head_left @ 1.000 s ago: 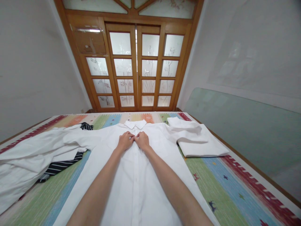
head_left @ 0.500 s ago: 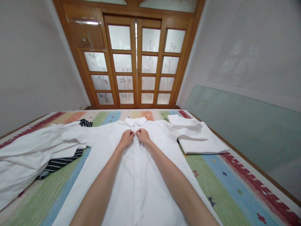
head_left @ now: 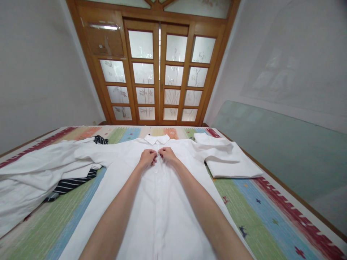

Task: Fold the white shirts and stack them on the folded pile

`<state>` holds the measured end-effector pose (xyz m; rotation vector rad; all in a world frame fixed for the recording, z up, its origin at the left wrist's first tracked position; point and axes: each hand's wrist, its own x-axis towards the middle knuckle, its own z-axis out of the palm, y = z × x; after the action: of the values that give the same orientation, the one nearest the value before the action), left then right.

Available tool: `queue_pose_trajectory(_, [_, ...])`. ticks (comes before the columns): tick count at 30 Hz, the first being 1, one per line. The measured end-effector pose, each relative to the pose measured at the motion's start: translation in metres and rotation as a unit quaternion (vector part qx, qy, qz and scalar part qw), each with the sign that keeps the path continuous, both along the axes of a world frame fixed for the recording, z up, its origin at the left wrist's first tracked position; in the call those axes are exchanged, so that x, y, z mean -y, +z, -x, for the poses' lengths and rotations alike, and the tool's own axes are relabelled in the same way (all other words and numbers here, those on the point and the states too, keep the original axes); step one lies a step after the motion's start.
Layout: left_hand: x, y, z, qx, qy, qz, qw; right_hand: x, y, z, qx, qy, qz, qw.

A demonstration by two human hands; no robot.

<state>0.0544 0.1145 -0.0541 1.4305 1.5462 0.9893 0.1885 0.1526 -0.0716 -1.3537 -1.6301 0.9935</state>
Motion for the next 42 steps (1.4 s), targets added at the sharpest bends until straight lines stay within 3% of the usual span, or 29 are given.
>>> queue_pose_trajectory(4, [0.0, -0.001, -0.002, 0.065, -0.006, 0.045, 0.997, 0.002, 0.001, -0.001, -0.002, -0.002, 0.001, 1.0])
queue_pose_trajectory(14, [0.001, 0.002, -0.001, 0.133, 0.004, 0.059, 0.989, 0.007, 0.005, -0.001, 0.014, -0.021, -0.015, 1.0])
queue_pose_trajectory(30, [0.01, 0.001, -0.005, 0.076, 0.049, 0.0, 0.996, 0.006, 0.001, -0.002, 0.016, -0.012, -0.018, 1.0])
queue_pose_trajectory(42, [0.014, 0.003, -0.008, 0.042, 0.08, -0.032, 0.995, 0.013, 0.013, -0.002, -0.03, -0.016, 0.036, 0.999])
